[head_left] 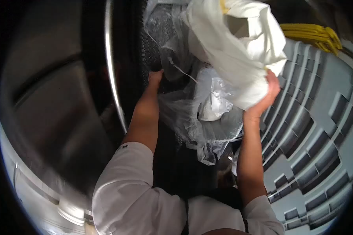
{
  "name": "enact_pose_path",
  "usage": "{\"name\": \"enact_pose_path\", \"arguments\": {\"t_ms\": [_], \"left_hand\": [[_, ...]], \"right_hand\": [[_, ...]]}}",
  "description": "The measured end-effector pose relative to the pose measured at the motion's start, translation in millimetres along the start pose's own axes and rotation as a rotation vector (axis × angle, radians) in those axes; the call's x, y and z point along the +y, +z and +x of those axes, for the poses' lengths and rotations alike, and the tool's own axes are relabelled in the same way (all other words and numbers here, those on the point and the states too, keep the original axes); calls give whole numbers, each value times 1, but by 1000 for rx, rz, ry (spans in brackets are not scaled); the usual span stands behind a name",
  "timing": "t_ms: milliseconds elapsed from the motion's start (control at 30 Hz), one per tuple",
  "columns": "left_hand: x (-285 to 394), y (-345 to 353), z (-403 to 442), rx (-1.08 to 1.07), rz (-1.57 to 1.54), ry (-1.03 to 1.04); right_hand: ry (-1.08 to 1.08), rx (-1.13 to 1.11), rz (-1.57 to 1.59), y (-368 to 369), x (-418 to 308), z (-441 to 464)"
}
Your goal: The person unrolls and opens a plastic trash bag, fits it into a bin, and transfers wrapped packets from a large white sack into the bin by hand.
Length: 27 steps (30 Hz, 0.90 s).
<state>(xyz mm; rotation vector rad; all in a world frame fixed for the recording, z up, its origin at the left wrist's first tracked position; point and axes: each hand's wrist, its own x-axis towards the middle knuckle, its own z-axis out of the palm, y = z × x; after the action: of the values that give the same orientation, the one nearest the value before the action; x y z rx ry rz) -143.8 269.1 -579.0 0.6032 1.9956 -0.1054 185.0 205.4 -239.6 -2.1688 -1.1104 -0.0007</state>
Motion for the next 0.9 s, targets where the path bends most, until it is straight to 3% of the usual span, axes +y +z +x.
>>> {"name": "enact_pose_path", "arguments": {"t_ms": [33, 100, 167, 200, 267, 300, 333, 400, 433, 533, 633, 667, 700, 800, 833, 900], "left_hand": [[-13, 16, 16, -15, -27, -52], [-42, 63, 60, 193, 72, -43], [-48, 91, 96, 61, 144, 21], [-38, 88, 102, -175, 158, 71], [-18, 82, 78, -327, -126, 79], [10, 80, 56, -226, -422, 57], [25, 78, 50, -117, -718, 42], [44, 65, 48, -148, -956, 206], [63, 54, 37, -169, -1076, 295], [123, 7, -67, 3, -874, 480], [145, -42, -184, 190, -336, 940], [153, -65, -242, 233, -265, 1043], [148, -60, -271, 232, -394, 1003], [121, -81, -355, -82, -267, 1205], [118, -92, -398, -324, -382, 1091], [114, -113, -456, -609, -460, 1058]], "right_hand": [[-53, -63, -72, -1, 14, 0], [165, 21, 212, 7, 32, -6], [310, 64, 291, 8, 49, -14], [348, 42, 233, -1, 58, -20], [356, -83, 27, -15, 76, -28], [149, -292, -395, -28, 101, -39], [144, -254, -300, -19, 97, -34], [125, -184, -107, 2, 84, -22], [195, -238, -251, 3, 62, -15], [228, -138, 78, 1, -9, 12], [248, -58, 339, -18, -73, 27], [231, -57, 376, -23, -82, 25], [213, -54, 414, -30, -91, 25], [251, -163, 507, -62, -123, 19], [247, -202, 536, -76, -131, 15], [499, -398, 861, -100, -134, -1]]}}
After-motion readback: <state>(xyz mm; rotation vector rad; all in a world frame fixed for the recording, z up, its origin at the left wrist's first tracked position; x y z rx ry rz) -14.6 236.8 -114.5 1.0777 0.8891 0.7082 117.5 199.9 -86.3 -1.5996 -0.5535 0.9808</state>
